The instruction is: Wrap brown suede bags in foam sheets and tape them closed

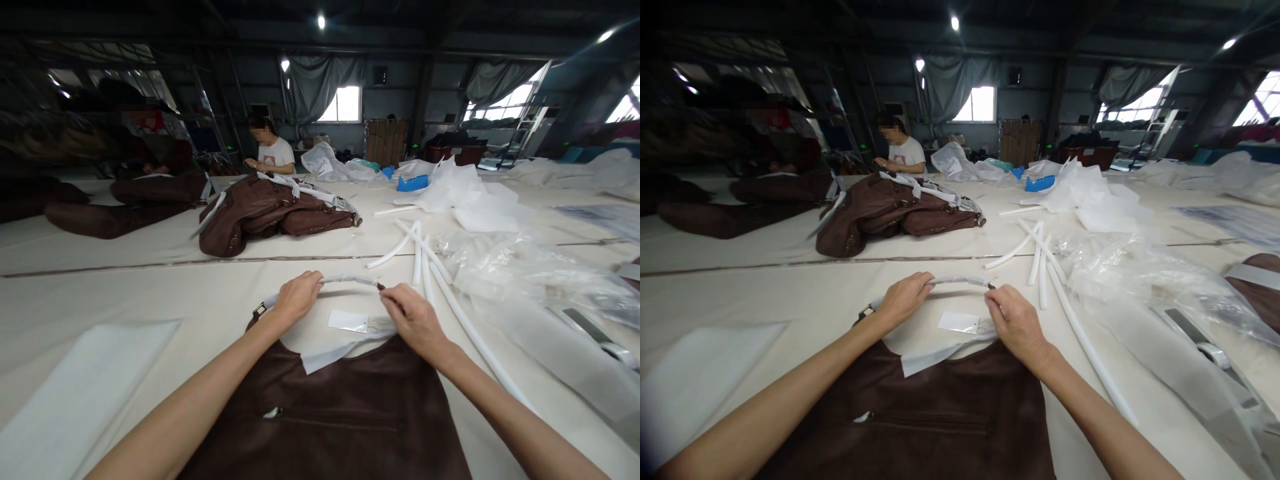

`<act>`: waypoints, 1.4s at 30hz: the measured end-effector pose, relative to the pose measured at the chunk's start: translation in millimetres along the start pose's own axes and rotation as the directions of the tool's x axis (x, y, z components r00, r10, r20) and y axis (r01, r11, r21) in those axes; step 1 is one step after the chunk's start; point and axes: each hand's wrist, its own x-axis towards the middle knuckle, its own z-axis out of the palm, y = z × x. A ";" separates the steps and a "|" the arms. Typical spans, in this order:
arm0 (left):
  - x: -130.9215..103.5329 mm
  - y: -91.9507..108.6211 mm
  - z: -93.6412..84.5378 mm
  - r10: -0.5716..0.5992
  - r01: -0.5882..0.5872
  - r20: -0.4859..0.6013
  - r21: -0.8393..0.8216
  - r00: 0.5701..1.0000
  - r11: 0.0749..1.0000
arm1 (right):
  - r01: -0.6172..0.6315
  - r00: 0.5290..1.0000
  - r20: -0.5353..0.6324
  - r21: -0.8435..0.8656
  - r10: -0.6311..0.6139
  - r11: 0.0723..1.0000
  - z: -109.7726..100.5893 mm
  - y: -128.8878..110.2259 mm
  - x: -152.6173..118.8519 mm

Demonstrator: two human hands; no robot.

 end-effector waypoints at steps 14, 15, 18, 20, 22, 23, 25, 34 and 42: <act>-1.4 3.4 -16.7 0.105 -0.061 -0.210 0.208 0.972 0.976 | -0.082 0.913 0.342 -0.382 0.223 0.921 -9.3 15.1 41.4; -0.5 2.7 -16.4 0.125 -0.075 -0.211 0.227 0.970 0.971 | -0.093 0.905 0.352 -0.384 0.239 0.918 -8.4 16.5 32.2; 2.8 0.7 -13.2 0.207 -0.156 -0.194 0.251 0.959 0.955 | -0.131 0.880 0.389 -0.354 0.273 0.926 -5.5 23.0 9.0; 3.5 1.7 -9.9 0.248 -0.203 -0.176 0.242 0.952 0.949 | -0.162 0.873 0.398 -0.311 0.283 0.936 -5.8 28.7 1.4; 0.6 7.8 -5.2 0.256 -0.212 -0.180 0.230 0.950 0.950 | -0.207 0.873 0.385 -0.265 0.300 0.942 -7.3 34.6 -0.4; -2.6 13.6 -2.0 0.267 -0.222 -0.196 0.223 0.943 0.949 | -0.239 0.871 0.374 -0.242 0.318 0.940 -7.9 37.2 0.1; -11.8 30.2 6.6 0.349 -0.306 -0.220 0.207 0.911 0.929 | -0.313 0.858 0.361 -0.198 0.366 0.929 -7.9 41.1 2.3; -20.8 64.0 30.8 0.587 -0.574 0.177 -0.125 0.790 0.809 | -0.475 0.865 0.147 -0.074 0.480 0.877 -30.1 49.3 -19.5; -75.7 29.4 -5.2 0.495 -0.453 0.286 -0.203 0.820 0.868 | -0.634 0.763 0.303 0.182 0.571 0.751 -54.0 8.4 -136.1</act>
